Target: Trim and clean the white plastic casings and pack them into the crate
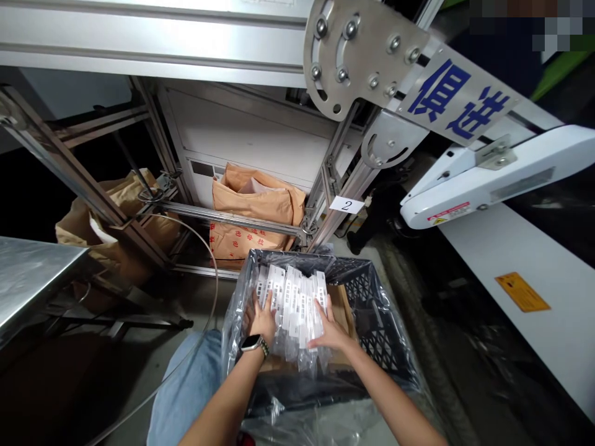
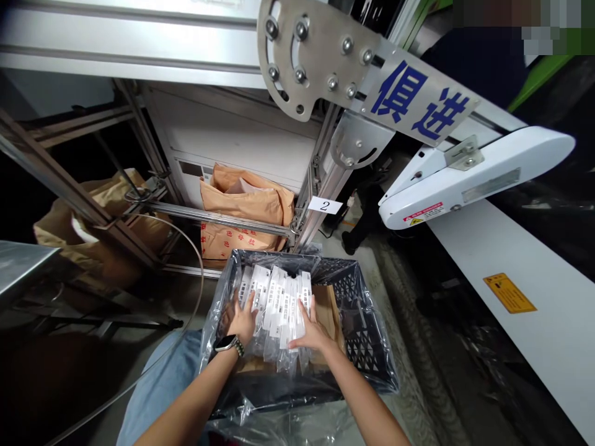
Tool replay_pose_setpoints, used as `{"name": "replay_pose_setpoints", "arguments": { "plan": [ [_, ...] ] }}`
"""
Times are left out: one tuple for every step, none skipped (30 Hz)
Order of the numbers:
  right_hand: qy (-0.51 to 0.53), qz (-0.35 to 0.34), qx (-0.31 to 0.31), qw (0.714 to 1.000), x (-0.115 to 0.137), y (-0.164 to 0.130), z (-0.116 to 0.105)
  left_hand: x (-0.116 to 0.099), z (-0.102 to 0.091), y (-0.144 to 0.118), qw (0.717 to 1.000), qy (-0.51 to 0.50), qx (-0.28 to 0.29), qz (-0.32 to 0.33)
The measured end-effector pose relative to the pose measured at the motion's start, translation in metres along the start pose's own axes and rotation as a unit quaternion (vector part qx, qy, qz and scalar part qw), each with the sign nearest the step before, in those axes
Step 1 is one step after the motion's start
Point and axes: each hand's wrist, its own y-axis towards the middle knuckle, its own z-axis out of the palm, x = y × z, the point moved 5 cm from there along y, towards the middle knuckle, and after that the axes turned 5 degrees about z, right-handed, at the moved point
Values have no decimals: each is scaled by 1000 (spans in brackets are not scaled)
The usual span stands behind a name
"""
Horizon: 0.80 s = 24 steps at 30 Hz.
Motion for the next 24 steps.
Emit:
{"name": "replay_pose_setpoints", "arguments": {
  "plan": [
    [-21, -8, 10, 1000, 0, -5, -1, 1, 1, -1, 1000, 0, -1, 7],
    [-42, -14, 17, 999, 1, -10, 0, 3, 2, -2, 1000, 1, -2, 11],
    [-62, -19, 22, 998, 2, -16, 1, 5, 3, -3, 1000, 2, -4, 12],
    [-80, -22, 24, 996, 4, -21, 3, 8, 4, -4, 1000, 4, -7, 12],
    [-97, -24, 22, 995, 6, -26, 5, 9, 5, -6, 1000, 6, -11, 11],
    [-111, -27, 16, 993, 9, -29, 8, 11, 5, -7, 1000, 9, -16, 9],
    [-123, -29, 7, 992, 11, -31, 9, 11, 5, -9, 1000, 12, -21, 8],
    [-133, -32, -4, 991, 14, -32, 9, 12, 6, -11, 1000, 16, -24, 7],
    [-143, -35, -16, 989, 17, -30, 8, 12, 6, -12, 999, 20, -26, 5],
    [-151, -37, -27, 987, 20, -27, 7, 12, 6, -13, 999, 24, -26, 4],
    [-159, -38, -37, 986, 22, -22, 4, 12, 6, -13, 999, 27, -25, 3],
    [-167, -39, -46, 984, 25, -18, 2, 12, 6, -13, 999, 30, -24, 4],
    [-174, -40, -54, 982, 28, -13, 0, 12, 6, -13, 999, 34, -24, 7],
    [-181, -43, -61, 981, 31, -10, -1, 10, 5, -12, 999, 38, -23, 16],
    [-187, -50, -65, 979, 35, -8, -1, 8, 5, -12, 998, 42, -20, 35],
    [-193, -60, -65, 977, 38, -8, 1, 4, 6, -13, 997, 46, -14, 64],
    [-199, -74, -62, 975, 40, -10, 3, -1, 8, -16, 993, 50, -1, 104],
    [-205, -89, -56, 973, 42, -14, 5, -7, 11, -19, 987, 53, 17, 152],
    [-209, -106, -47, 971, 43, -18, 7, -13, 16, -24, 977, 58, 40, 202],
    [-213, -122, -38, 969, 42, -24, 9, -19, 21, -29, 965, 64, 64, 246],
    [-216, -138, -27, 966, 41, -29, 9, -22, 26, -33, 954, 70, 85, 278],
    [-218, -152, -17, 964, 38, -33, 8, -23, 30, -35, 947, 78, 100, 296],
    [-220, -164, -8, 962, 34, -37, 6, -23, 33, -35, 944, 85, 109, 300],
    [-222, -172, 1, 960, 30, -40, 4, -20, 35, -33, 945, 93, 110, 293]
  ]
}}
